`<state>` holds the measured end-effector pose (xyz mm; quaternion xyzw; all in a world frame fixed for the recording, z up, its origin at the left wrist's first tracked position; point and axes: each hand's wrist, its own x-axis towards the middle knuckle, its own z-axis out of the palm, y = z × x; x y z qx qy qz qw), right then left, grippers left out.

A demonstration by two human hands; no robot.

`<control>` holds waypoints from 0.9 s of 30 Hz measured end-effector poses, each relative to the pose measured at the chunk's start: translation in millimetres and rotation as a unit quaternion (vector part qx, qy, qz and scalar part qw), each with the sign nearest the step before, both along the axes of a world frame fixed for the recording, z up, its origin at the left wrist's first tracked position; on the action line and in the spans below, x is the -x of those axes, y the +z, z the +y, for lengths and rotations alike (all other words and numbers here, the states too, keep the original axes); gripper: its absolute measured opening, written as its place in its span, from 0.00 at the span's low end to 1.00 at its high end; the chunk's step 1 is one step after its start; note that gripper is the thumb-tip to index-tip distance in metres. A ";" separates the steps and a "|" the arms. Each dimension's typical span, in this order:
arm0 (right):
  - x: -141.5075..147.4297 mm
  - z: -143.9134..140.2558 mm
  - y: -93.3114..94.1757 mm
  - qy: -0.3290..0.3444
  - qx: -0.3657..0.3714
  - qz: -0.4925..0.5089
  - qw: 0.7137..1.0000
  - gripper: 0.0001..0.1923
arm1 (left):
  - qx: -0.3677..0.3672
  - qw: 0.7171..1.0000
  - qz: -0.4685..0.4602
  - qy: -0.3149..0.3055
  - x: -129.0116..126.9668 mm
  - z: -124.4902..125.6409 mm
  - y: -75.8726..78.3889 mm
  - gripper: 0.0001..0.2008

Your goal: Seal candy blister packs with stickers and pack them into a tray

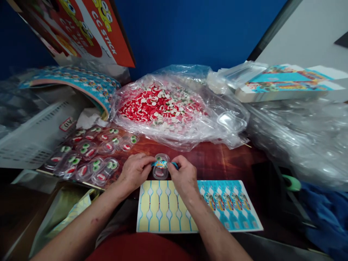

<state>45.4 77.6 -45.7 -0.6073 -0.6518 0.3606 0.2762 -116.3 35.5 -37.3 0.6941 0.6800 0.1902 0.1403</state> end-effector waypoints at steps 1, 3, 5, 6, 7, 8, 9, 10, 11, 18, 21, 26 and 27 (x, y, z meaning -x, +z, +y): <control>-0.8 -0.9 -0.7 -0.001 -0.002 -0.003 1.000 0.11 | -0.002 1.000 0.004 0.000 -0.7 0.0 1.8 0.13; -0.5 -1.3 -2.7 -0.004 -0.006 -0.018 1.000 0.10 | 0.001 1.000 0.009 0.008 -2.3 -0.4 3.8 0.11; 1.7 -0.2 -4.7 -0.003 -0.009 -0.028 1.000 0.10 | 0.000 1.000 0.018 0.020 -4.1 -2.2 3.5 0.10; 2.9 0.5 -5.5 0.000 -0.011 -0.033 0.999 0.10 | -0.002 0.999 0.026 0.026 -5.0 -3.6 2.7 0.12; 4.1 1.2 -6.2 0.003 -0.013 -0.040 0.999 0.10 | -0.003 0.999 0.036 0.030 -6.1 -5.3 1.6 0.14; 4.9 1.7 -6.9 0.007 -0.014 -0.050 0.999 0.10 | -0.003 0.998 0.046 0.033 -7.2 -7.0 0.4 0.17; 5.5 2.1 -7.6 0.011 -0.014 -0.064 0.998 0.10 | 0.000 0.998 0.055 0.037 -8.3 -8.7 -0.7 0.19; 5.7 2.5 -8.2 0.014 -0.014 -0.082 0.996 0.09 | 0.004 0.997 0.063 0.042 -9.5 -10.2 -1.7 0.21; 5.8 3.0 -8.8 0.017 -0.014 -0.100 0.995 0.09 | 0.008 0.996 0.072 0.048 -10.7 -11.3 -2.4 0.22; 6.9 10.0 -11.2 0.043 0.009 -0.168 0.985 0.07 | 0.004 0.989 0.131 0.074 -19.3 -13.6 -1.9 0.26; 6.6 11.2 -8.3 0.060 0.022 -0.196 0.979 0.07 | -0.037 0.986 0.152 0.052 -23.2 -16.2 -2.5 0.16; 7.3 7.5 11.7 0.085 -0.097 -0.301 0.945 0.17 | -0.031 0.988 0.154 -0.005 -26.0 -21.1 -6.2 0.08; 9.0 8.3 16.1 0.091 -0.139 -0.318 0.934 0.20 | -0.031 0.988 0.154 -0.006 -26.0 -21.7 -7.3 0.08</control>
